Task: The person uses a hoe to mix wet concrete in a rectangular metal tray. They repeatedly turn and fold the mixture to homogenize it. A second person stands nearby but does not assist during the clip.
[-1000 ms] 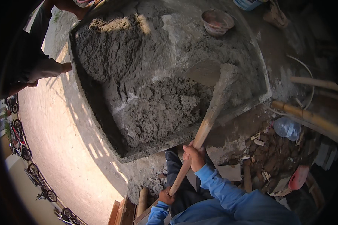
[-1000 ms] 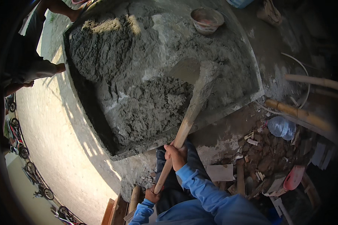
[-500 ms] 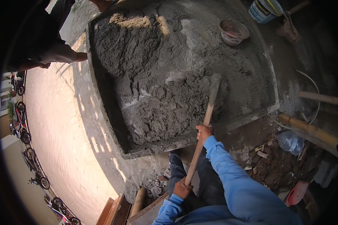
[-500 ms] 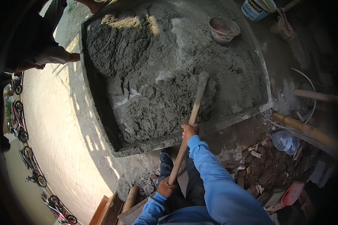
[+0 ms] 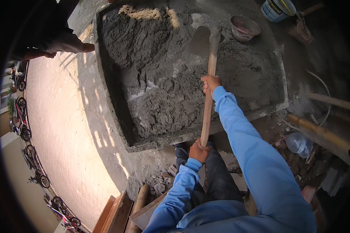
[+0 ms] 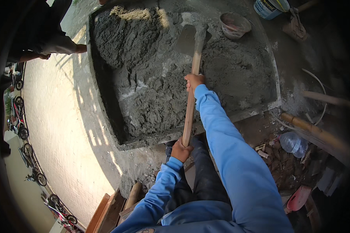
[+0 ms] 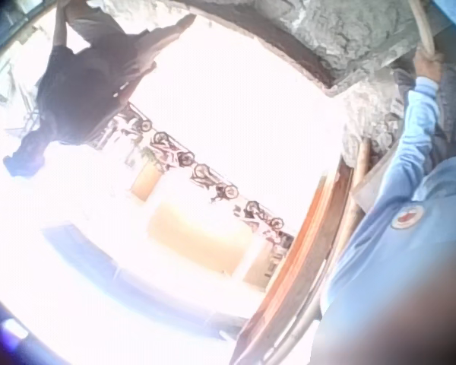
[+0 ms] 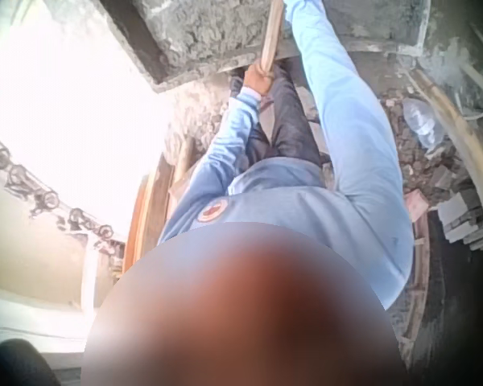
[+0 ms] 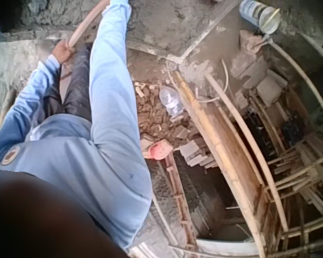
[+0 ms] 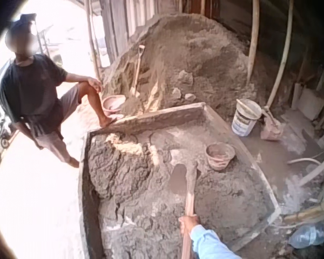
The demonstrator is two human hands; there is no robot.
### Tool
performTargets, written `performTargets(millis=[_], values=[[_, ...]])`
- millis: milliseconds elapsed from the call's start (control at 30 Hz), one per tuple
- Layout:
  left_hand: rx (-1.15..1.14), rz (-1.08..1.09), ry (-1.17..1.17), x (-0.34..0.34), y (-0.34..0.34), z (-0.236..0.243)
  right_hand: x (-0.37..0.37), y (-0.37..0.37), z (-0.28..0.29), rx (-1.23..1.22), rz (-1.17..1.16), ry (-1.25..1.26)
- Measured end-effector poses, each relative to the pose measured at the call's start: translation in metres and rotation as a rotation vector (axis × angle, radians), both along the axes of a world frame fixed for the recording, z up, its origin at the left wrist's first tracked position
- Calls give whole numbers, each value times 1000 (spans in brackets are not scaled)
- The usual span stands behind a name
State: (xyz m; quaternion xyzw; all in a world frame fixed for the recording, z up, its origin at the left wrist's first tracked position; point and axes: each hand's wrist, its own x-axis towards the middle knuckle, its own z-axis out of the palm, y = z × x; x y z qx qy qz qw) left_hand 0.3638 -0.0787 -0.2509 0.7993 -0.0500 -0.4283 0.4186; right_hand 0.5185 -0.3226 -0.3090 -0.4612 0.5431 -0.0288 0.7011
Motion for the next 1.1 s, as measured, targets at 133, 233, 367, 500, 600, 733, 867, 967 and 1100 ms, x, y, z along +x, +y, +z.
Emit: performTargets(millis=[133, 233, 367, 500, 600, 733, 867, 967, 1100], values=[[152, 122, 400, -11, 45, 42, -57, 91, -104, 460, 266, 578], [11, 177, 275, -40, 73, 93, -105, 123, -106, 547, 249, 328], [114, 42, 266, -55, 138, 147, -126, 155, -16, 629, 20, 201], [74, -241, 291, -64, 262, 120, -150, 225, 61, 621, -173, 233], [103, -343, 207, -84, 337, 69, -179, 262, 86, 671, -239, -22], [39, -360, 89, -87, 380, 69, -201, 285, 104, 661, -198, -119], [200, -240, 259, -67, 329, 77, -159, 277, 29, 721, -106, 365], [286, -101, 317, -70, 266, 41, -120, 256, -82, 527, -64, 520], [246, -20, 290, -88, 217, 7, -120, 218, -132, 397, -4, 365]])
